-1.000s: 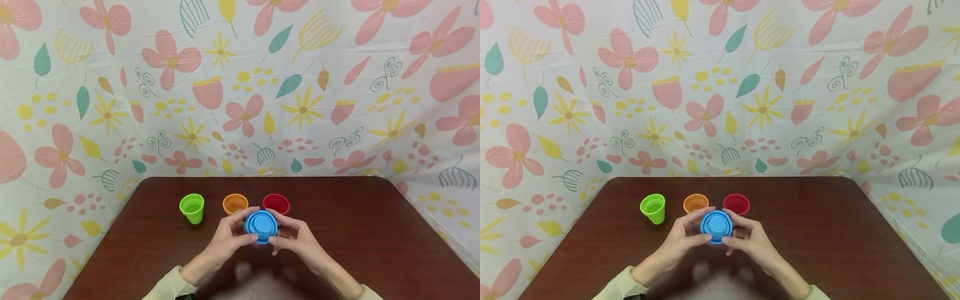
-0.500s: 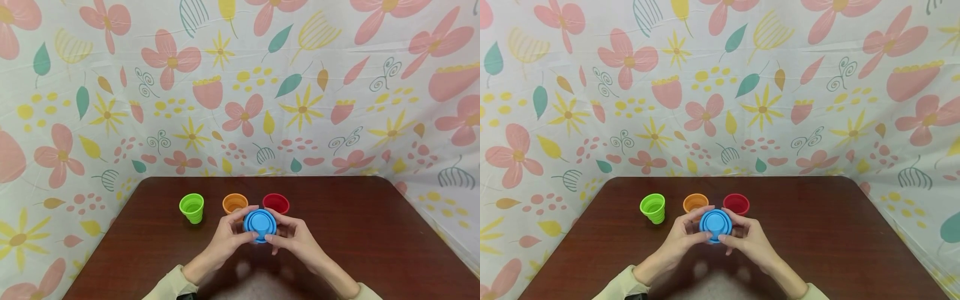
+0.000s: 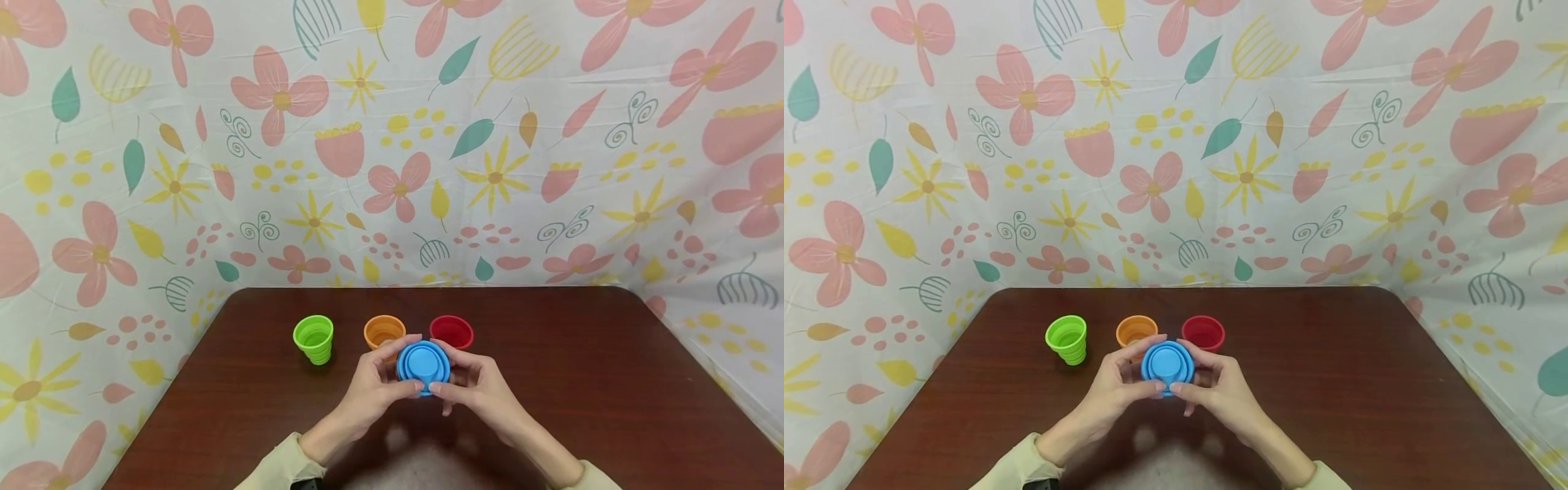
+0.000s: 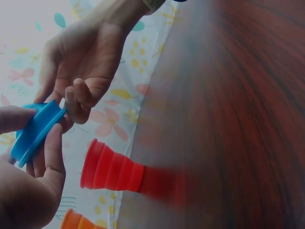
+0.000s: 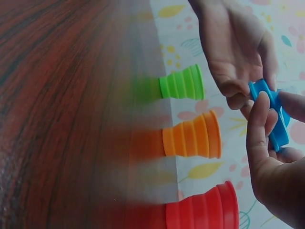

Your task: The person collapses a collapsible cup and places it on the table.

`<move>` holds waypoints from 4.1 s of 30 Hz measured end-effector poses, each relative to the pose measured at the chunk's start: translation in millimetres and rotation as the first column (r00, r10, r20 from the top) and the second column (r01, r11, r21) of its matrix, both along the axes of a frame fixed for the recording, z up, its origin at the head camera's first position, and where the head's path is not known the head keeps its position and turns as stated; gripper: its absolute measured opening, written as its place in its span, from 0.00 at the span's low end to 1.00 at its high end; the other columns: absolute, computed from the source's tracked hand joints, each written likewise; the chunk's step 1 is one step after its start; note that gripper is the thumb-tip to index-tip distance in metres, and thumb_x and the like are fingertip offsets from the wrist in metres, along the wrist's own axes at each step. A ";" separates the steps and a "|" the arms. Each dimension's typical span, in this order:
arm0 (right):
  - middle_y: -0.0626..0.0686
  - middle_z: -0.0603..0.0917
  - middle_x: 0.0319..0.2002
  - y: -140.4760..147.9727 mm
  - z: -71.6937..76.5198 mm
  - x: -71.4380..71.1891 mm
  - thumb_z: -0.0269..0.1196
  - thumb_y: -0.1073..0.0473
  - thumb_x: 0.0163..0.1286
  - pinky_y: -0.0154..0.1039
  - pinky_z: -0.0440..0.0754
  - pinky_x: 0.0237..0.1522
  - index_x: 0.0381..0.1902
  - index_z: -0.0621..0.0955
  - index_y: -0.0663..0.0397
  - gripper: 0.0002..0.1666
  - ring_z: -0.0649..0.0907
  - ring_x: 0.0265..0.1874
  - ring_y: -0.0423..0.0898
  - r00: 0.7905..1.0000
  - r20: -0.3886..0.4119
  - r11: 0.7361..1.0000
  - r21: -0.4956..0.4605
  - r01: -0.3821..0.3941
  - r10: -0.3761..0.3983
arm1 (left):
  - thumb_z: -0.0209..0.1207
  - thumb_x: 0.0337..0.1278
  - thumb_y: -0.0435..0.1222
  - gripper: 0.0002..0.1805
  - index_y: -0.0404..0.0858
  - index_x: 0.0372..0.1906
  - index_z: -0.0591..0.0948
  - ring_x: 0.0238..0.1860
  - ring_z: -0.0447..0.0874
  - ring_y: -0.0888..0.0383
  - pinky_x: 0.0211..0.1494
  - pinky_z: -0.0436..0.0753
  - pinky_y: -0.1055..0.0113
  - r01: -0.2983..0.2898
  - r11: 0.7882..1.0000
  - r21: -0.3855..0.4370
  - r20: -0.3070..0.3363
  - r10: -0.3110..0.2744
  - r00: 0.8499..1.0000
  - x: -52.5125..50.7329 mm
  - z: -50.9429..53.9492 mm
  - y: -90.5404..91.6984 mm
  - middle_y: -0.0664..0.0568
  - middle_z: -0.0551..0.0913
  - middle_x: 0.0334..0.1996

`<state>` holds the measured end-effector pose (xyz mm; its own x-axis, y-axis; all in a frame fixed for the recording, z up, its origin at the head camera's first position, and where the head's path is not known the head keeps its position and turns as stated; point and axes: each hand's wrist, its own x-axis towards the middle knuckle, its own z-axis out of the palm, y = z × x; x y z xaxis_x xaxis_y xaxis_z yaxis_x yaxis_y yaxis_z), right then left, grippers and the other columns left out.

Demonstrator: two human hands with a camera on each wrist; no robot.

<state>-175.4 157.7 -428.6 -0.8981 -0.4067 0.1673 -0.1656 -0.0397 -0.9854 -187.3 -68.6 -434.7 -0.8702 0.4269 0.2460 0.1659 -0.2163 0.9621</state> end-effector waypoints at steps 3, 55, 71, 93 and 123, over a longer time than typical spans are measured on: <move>0.66 0.83 0.60 -1.0 -0.3 -0.2 0.70 0.66 0.71 0.45 0.91 0.32 0.77 0.70 0.63 0.40 0.88 0.37 0.56 1.000 0.004 1.000 0.003 0.010 -0.010 | 0.69 0.56 0.22 0.36 0.40 0.72 0.79 0.46 0.86 0.46 0.45 0.90 0.61 -0.038 0.999 -0.015 0.004 0.038 0.999 0.7 0.0 1.8 0.39 0.75 0.58; 0.69 0.81 0.54 6.5 -2.5 0.3 0.71 0.69 0.69 0.53 0.91 0.36 0.78 0.71 0.57 0.41 0.88 0.39 0.69 0.998 -0.063 1.000 0.014 -0.006 0.007 | 0.68 0.64 0.25 0.37 0.41 0.77 0.73 0.58 0.80 0.45 0.55 0.87 0.60 0.041 0.996 -0.081 -0.017 -0.043 0.999 -3.2 -1.8 -3.0 0.41 0.78 0.65; 0.70 0.80 0.51 5.5 -1.9 0.5 0.71 0.69 0.68 0.53 0.91 0.36 0.78 0.71 0.57 0.42 0.86 0.37 0.70 0.996 -0.086 1.000 0.016 0.001 0.001 | 0.69 0.63 0.27 0.33 0.42 0.74 0.78 0.56 0.81 0.43 0.55 0.86 0.60 0.011 0.996 -0.089 -0.088 -0.019 0.996 -4.4 -3.0 -3.8 0.40 0.80 0.59; 0.65 0.82 0.58 9.3 -5.9 0.3 0.71 0.70 0.69 0.55 0.91 0.38 0.76 0.72 0.61 0.39 0.87 0.40 0.62 0.994 -0.098 0.999 0.003 0.052 -0.052 | 0.62 0.75 0.30 0.29 0.42 0.77 0.73 0.39 0.83 0.18 0.38 0.91 0.52 0.090 0.992 -0.084 -0.013 -0.091 0.996 -4.4 -5.1 -8.6 0.40 0.81 0.56; 0.63 0.79 0.58 12.4 1.8 -1.5 0.65 0.65 0.77 0.55 0.91 0.38 0.68 0.80 0.66 0.24 0.86 0.41 0.59 0.985 -0.097 0.990 -0.011 0.141 -0.142 | 0.60 0.77 0.31 0.24 0.32 0.72 0.77 0.48 0.90 0.38 0.52 0.89 0.49 0.030 0.998 -0.046 -0.067 -0.033 0.997 -3.0 -0.8 -4.9 0.36 0.79 0.62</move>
<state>-176.9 170.0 -426.8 -0.9260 -0.2759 0.2577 -0.2645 -0.0127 -0.9643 -190.3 -73.5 -435.5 -0.8380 0.4660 0.2839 0.2250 -0.1790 0.9578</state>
